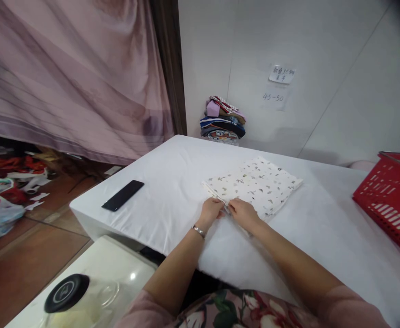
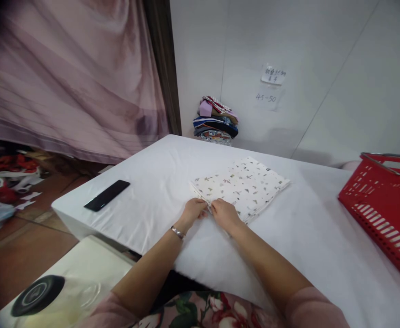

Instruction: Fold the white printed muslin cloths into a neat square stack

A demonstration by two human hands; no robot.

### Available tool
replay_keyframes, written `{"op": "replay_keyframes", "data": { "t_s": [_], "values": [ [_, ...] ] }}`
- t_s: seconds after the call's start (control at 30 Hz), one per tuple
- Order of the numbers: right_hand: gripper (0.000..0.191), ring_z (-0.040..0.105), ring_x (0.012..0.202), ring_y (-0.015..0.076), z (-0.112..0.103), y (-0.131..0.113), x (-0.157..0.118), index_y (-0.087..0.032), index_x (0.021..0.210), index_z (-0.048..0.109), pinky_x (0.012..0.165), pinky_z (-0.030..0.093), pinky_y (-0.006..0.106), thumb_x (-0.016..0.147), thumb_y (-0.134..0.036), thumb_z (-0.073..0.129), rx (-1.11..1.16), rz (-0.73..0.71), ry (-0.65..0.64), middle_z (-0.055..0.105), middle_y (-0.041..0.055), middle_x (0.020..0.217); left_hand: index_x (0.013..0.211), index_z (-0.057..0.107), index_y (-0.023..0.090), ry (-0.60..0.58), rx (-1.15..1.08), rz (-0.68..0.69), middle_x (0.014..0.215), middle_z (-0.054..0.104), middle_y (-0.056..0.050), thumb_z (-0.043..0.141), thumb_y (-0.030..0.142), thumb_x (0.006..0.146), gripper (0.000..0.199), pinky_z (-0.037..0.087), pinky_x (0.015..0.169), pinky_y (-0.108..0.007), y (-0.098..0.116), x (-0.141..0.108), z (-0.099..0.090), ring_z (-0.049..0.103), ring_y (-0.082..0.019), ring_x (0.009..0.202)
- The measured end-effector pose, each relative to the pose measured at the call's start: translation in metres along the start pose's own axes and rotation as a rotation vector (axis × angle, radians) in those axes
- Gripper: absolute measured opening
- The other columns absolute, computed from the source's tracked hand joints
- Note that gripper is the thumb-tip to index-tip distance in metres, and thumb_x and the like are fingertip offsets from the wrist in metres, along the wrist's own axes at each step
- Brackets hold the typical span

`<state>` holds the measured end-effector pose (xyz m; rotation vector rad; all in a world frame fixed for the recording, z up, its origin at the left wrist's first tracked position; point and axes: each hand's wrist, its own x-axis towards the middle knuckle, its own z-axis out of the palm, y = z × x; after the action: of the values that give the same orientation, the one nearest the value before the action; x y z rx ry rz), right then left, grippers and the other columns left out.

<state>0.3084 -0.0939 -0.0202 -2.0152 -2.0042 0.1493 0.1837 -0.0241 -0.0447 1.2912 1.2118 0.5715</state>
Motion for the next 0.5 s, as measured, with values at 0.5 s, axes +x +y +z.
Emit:
{"op": "replay_keyframes", "data": {
  "t_s": [0.5],
  "values": [
    [0.021,0.053,0.077,0.0144,0.001,0.003,-0.001,-0.019,0.088,0.057,0.060,0.031,0.024,0.092,-0.024,0.037,-0.142,-0.007,0.073,0.057,0.0041,0.090,0.094,0.054,0.015,0.078,0.097,0.059,0.066,0.067,-0.002,0.056,0.020,0.072,0.023,0.035,0.040,-0.019,-0.012,0.006,0.004,0.058,-0.011,0.046]
  ]
}}
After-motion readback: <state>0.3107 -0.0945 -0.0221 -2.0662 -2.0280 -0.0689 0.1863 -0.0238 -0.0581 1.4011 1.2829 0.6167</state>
